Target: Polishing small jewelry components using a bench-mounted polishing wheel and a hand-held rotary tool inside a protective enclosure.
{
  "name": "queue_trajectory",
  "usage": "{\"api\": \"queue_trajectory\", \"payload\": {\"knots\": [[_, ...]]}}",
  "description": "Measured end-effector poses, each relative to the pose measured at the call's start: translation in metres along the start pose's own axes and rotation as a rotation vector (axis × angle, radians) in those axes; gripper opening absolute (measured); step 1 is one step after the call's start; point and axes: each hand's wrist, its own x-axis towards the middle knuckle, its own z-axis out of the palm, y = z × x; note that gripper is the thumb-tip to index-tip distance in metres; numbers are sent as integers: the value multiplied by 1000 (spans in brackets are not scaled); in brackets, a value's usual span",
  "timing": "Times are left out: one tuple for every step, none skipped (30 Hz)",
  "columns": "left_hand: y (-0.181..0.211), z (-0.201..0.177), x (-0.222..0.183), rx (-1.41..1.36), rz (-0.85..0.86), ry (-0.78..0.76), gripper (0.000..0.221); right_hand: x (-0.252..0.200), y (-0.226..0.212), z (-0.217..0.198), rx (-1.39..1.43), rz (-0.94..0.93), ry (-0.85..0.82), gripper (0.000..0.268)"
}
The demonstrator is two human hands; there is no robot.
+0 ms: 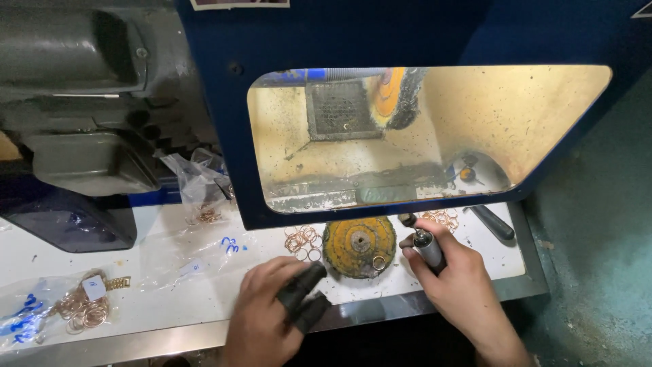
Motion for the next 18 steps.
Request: {"api": "queue_trajectory", "payload": {"knots": [[10,5,5,-1,-2,-1,51,0,-1,-1,-1,2,-2,41],[20,10,9,22,148,-94,63,-1,-2,-2,-14,20,3,41],[30,15,14,43,299,-189,76,-1,-3,-3,-28,39,9,40],[32,24,20,41,298,-189,76,-2,0,-2,-30,41,9,40],[34,34,26,56,400,-171,65,-3,2,-2,-38,21,14,41],[36,44,32,72,501,-152,56,-4,4,-2,-47,2,19,41],[37,46,35,70,504,-151,56,-4,8,-1,-48,2,22,41],[38,48,38,111,507,-132,54,-5,11,0,-19,-12,24,40],[39,50,40,151,509,-116,53,-6,15,1,11,-23,25,39],[37,50,42,149,511,-117,53,-6,15,0,11,-21,27,39],[35,50,42,158,484,-135,57,-7,14,-1,28,-49,-3,39],[33,50,43,166,457,-153,61,-7,14,-2,45,-78,-33,39],[31,50,43,168,457,-154,61,-6,12,-1,47,-78,-33,39],[28,50,44,115,372,-175,63,-6,11,0,39,-107,-56,42],[26,49,44,61,288,-195,66,-5,9,0,29,-136,-78,45],[26,49,44,62,288,-196,66,-4,6,2,31,-136,-78,45],[25,49,44,58,293,-186,64,-2,2,3,-9,-152,-90,45],[24,48,44,54,298,-176,62,-1,-2,5,-49,-169,-102,46]]}}
